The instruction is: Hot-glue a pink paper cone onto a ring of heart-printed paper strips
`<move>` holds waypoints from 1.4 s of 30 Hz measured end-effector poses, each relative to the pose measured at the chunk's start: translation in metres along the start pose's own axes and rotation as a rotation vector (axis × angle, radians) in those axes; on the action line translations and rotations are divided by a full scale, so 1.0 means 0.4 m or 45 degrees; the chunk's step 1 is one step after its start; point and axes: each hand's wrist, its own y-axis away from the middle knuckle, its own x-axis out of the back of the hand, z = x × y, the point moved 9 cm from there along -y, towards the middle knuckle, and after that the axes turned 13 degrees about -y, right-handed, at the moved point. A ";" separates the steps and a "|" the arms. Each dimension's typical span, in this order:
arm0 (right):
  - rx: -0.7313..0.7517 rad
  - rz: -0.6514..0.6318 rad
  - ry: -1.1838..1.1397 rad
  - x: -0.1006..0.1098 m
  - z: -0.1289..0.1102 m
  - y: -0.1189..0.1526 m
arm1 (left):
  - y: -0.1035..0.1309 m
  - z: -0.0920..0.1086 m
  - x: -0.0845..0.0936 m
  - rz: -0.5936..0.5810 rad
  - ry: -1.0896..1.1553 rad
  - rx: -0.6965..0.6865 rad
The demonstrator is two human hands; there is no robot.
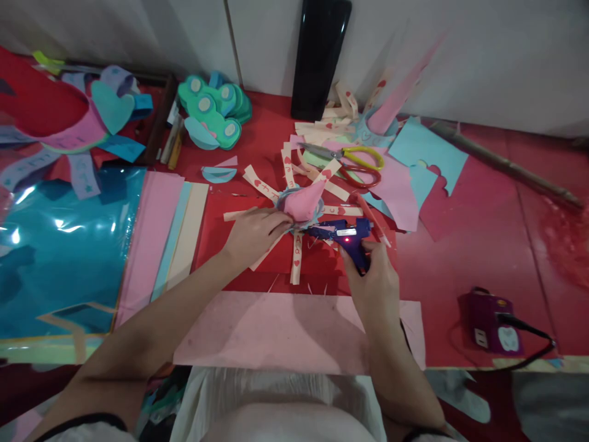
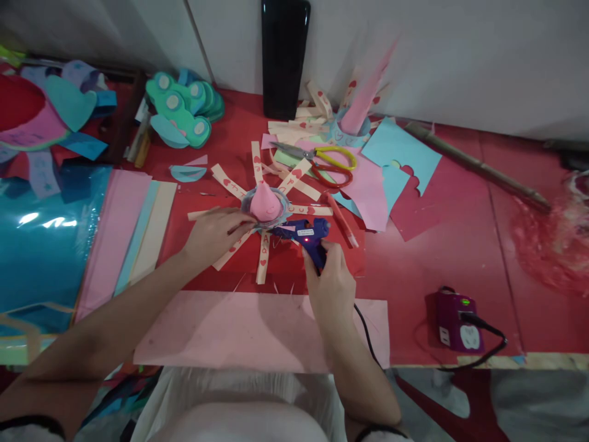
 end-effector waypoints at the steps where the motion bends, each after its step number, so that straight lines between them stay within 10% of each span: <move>1: 0.006 -0.001 0.006 0.000 -0.001 0.000 | -0.001 0.000 0.002 0.000 0.012 -0.006; 31: 0.094 0.028 -0.001 0.004 0.000 0.000 | 0.015 0.068 0.049 0.320 -0.310 -0.276; 42: 0.095 0.032 -0.009 0.006 -0.003 0.003 | 0.007 0.073 0.013 0.186 -0.317 -0.262</move>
